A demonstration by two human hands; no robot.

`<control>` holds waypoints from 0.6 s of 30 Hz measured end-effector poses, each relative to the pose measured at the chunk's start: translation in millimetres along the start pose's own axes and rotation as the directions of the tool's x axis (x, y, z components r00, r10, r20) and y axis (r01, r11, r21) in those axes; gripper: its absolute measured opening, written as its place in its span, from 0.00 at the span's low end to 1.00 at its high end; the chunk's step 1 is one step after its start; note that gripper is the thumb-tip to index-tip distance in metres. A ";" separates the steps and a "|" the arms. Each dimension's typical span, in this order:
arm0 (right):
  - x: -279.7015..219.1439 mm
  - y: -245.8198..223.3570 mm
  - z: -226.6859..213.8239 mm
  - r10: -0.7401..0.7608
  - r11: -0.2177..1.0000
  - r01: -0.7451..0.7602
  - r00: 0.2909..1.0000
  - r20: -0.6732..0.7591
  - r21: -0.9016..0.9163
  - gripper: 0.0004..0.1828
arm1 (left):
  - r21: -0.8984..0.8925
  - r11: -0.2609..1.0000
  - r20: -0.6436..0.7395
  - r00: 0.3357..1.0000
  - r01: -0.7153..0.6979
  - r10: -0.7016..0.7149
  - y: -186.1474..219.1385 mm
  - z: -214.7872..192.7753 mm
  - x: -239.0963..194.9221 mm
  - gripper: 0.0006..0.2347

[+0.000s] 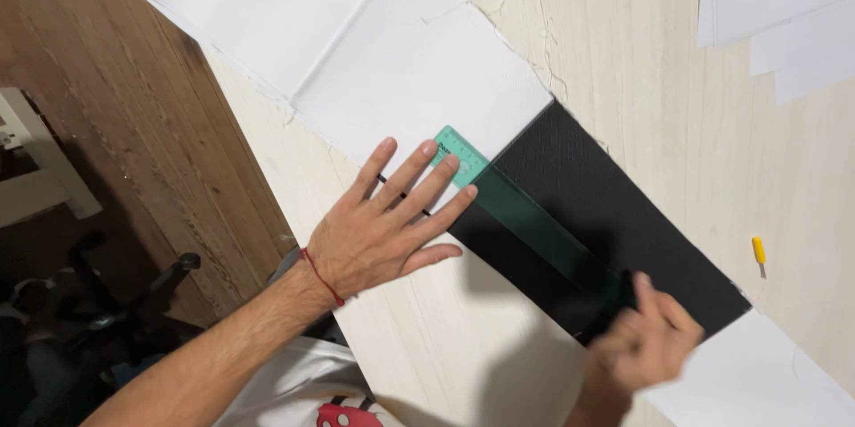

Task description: Measuring and marking leather strips with a ruler and pen on a workshop table

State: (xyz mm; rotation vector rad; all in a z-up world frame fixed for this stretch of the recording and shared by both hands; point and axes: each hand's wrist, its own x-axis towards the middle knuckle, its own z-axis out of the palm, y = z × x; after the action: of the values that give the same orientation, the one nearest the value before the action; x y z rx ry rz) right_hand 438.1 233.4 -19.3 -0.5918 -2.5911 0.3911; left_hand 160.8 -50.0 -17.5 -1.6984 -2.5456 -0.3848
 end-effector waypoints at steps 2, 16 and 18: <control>31.8 -16.6 0.2 0.131 0.978 -0.110 0.985 -0.112 0.177 0.40 | 0.004 1.000 -0.006 1.000 0.001 -0.001 -1.5 0.4 0.4 0.32; 209.7 -107.7 87.2 -0.068 0.441 -0.416 0.868 0.492 0.795 0.09 | -0.016 1.000 -0.021 1.000 0.016 -0.016 -3.2 1.0 0.9 0.33; 211.6 -107.7 95.8 -0.054 0.475 -0.415 0.866 0.497 0.776 0.12 | -0.051 0.998 -0.027 0.999 0.030 -0.031 -2.0 4.7 -0.6 0.33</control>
State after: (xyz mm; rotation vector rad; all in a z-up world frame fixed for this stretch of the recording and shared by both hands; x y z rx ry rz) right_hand 184.5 222.6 14.6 -0.4062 -2.2270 2.0070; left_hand 159.7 -50.2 -22.5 -1.6603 -2.5662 -0.4749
